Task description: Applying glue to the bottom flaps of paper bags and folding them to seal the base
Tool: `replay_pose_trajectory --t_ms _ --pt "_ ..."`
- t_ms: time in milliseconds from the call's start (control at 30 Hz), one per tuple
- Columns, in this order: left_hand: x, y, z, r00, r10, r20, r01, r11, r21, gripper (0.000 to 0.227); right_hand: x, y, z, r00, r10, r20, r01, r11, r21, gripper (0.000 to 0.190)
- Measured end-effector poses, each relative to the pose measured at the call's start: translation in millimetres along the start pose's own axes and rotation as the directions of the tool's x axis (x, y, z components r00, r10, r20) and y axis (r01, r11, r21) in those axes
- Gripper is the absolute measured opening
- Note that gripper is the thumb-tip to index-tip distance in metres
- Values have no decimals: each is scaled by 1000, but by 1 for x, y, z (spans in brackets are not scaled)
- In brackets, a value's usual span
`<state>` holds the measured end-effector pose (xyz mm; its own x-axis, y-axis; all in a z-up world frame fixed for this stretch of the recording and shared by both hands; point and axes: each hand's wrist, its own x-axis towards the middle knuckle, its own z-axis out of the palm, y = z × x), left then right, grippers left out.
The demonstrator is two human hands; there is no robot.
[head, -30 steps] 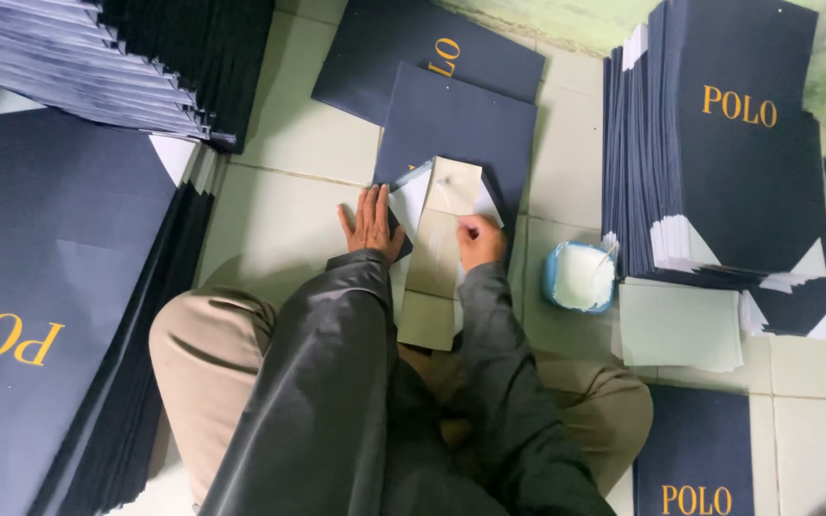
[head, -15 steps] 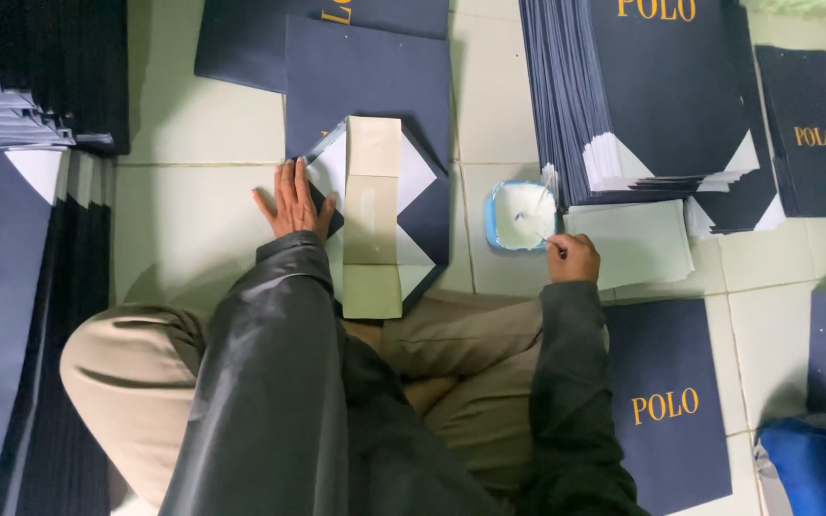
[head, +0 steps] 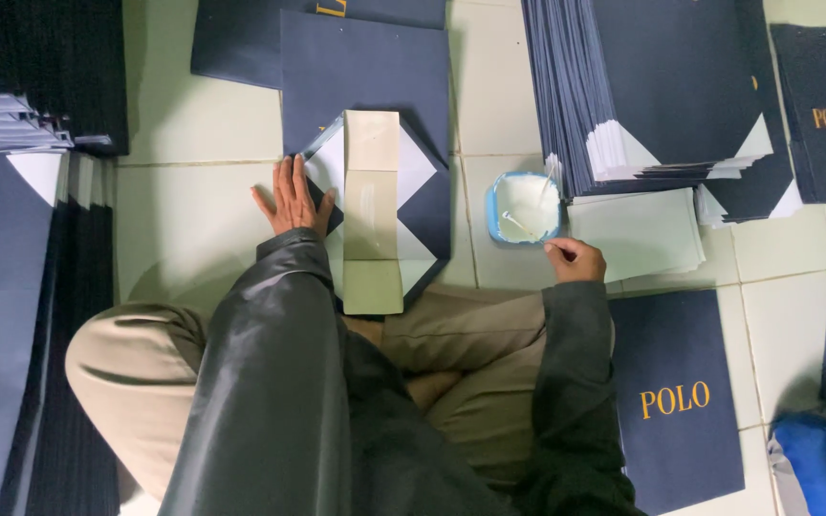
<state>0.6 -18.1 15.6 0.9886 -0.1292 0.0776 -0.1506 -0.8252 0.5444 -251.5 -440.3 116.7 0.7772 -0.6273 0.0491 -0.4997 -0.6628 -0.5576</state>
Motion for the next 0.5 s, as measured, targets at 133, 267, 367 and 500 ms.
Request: replay_pose_trajectory --t_ms 133,267,367,500 --pt "-1 3 1 1000 -9 -24 9 1000 16 92 -4 -16 -7 997 1 76 -12 989 145 16" --pt "-2 5 -2 999 -6 -53 6 1000 1 93 7 -34 -11 1000 -20 -7 21 975 221 13" --pt "-2 5 0 999 -18 -32 18 1000 18 95 27 -63 14 996 -89 -18 90 948 305 15" --pt "-1 1 1 999 3 -35 -3 1000 1 93 55 -98 78 949 -305 -75 314 916 250 14"
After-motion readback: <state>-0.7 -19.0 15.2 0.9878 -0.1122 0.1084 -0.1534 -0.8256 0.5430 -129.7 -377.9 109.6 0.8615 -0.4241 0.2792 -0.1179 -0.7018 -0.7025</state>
